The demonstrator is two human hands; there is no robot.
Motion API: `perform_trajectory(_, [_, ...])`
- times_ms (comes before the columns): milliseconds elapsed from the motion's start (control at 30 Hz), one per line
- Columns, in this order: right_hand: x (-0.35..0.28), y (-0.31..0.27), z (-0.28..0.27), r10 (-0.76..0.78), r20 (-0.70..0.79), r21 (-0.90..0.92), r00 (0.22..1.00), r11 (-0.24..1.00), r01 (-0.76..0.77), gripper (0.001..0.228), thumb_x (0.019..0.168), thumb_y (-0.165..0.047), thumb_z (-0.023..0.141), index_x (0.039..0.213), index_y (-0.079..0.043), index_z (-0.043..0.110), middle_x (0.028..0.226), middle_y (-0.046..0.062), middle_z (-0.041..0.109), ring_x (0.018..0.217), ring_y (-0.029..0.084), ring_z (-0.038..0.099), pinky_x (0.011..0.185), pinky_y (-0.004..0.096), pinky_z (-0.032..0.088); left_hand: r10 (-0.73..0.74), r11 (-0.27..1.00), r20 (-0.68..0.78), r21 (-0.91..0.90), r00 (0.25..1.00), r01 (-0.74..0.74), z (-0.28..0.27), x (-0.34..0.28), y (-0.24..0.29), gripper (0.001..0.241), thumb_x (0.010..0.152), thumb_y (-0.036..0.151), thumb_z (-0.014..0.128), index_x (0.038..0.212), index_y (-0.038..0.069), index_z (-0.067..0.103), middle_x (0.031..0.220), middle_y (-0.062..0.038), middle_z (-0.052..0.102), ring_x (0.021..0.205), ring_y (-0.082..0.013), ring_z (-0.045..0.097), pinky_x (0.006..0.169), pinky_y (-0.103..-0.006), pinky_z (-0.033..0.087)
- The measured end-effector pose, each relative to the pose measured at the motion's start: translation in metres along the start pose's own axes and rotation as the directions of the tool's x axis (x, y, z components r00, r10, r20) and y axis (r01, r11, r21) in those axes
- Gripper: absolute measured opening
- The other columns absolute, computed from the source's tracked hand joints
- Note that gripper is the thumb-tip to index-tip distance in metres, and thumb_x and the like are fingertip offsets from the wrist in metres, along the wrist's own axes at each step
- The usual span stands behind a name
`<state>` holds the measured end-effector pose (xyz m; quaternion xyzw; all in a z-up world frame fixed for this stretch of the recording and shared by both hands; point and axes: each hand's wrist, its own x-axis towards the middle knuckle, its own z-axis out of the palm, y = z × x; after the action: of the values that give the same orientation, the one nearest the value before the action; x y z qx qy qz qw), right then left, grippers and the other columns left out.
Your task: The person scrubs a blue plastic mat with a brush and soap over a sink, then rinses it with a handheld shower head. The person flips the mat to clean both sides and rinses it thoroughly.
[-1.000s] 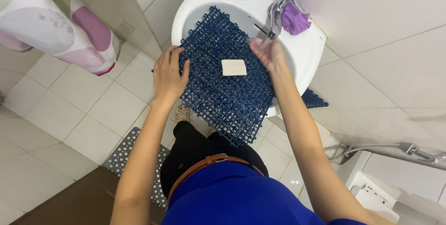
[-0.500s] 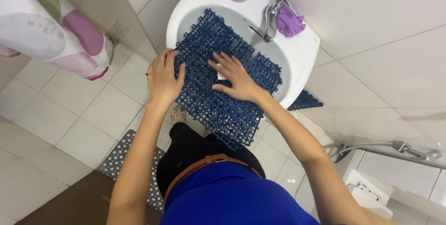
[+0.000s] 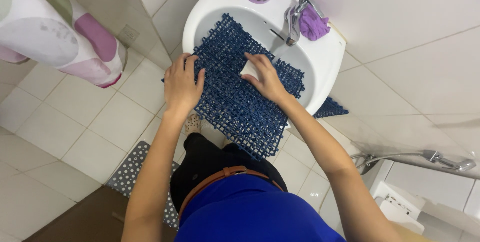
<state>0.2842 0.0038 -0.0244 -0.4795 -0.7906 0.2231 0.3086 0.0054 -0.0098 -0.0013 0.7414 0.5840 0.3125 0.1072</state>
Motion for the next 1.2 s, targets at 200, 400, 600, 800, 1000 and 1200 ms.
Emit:
perform_trajectory(200, [-0.003,0.032,-0.015,0.546,0.143,0.341,0.826,0.756,-0.559,0.069,0.078,-0.01,0.086,0.141,-0.001,0.059,0.105,0.01,0.072,0.089,0.021,0.07,0.082,0.033,0.059,-0.027,1.0,0.008,0.005,1.0,0.026,-0.001,-0.002,0.001,0.037,0.099,0.025,0.066,0.131,0.006,0.061,0.133,-0.014,0.059,0.119,-0.0342,0.058,0.104,-0.0502,0.043])
perform_trajectory(400, [-0.021,0.088,-0.024,0.75,0.223,0.8,0.622,0.223,-0.557,0.04,0.088,0.003,0.074,0.124,0.007,0.058,0.111,0.014,0.072,0.095,0.021,0.075,0.084,0.032,0.065,-0.019,1.0,-0.008,0.006,1.0,0.019,0.004,-0.003,-0.002,0.037,0.098,0.025,0.066,0.13,0.006,0.06,0.131,-0.013,0.059,0.12,-0.034,0.058,0.104,-0.05,0.043])
perform_trajectory(600, [-0.025,0.163,-0.026,0.543,0.309,0.95,0.781,-0.22,-0.222,0.042,0.097,-0.005,0.06,0.136,0.006,0.048,0.118,0.022,0.07,0.1,0.026,0.075,0.078,0.029,0.064,-0.003,1.0,-0.007,0.016,1.0,0.004,0.003,-0.002,0.0,0.037,0.098,0.025,0.066,0.129,0.007,0.06,0.131,-0.013,0.059,0.12,-0.034,0.058,0.105,-0.0499,0.043])
perform_trajectory(800, [-0.02,0.209,-0.005,0.472,0.313,0.947,0.824,-0.225,-0.231,0.054,0.099,-0.002,0.069,0.144,0.008,0.042,0.126,0.024,0.063,0.104,0.027,0.071,0.084,0.03,0.062,-0.028,1.0,0.009,0.011,1.0,0.028,0.002,-0.001,0.0,0.037,0.098,0.026,0.064,0.129,0.007,0.06,0.133,-0.014,0.059,0.121,-0.0343,0.057,0.104,-0.0496,0.042])
perform_trajectory(1000, [0.012,0.079,-0.023,0.291,0.3,0.953,0.908,-0.134,-0.272,0.082,0.083,0.008,0.072,0.153,-0.007,0.033,0.142,0.025,0.054,0.124,0.029,0.062,0.102,0.038,0.057,-0.024,1.0,-0.001,0.003,1.0,0.024,-0.002,-0.002,0.003,0.035,0.1,0.025,0.063,0.13,0.007,0.06,0.134,-0.014,0.059,0.121,-0.0345,0.058,0.105,-0.0497,0.043])
perform_trajectory(1200, [0.034,0.014,-0.043,0.034,0.388,0.909,0.921,-0.176,-0.377,0.066,0.097,-0.006,0.066,0.156,-0.02,0.04,0.122,0.017,0.058,0.1,0.02,0.062,0.079,0.031,0.055,-0.029,1.0,0.017,0.009,0.999,0.029,0.0,0.001,0.001,0.037,0.099,0.026,0.063,0.13,0.006,0.059,0.134,-0.015,0.059,0.121,-0.0348,0.058,0.105,-0.0502,0.043])
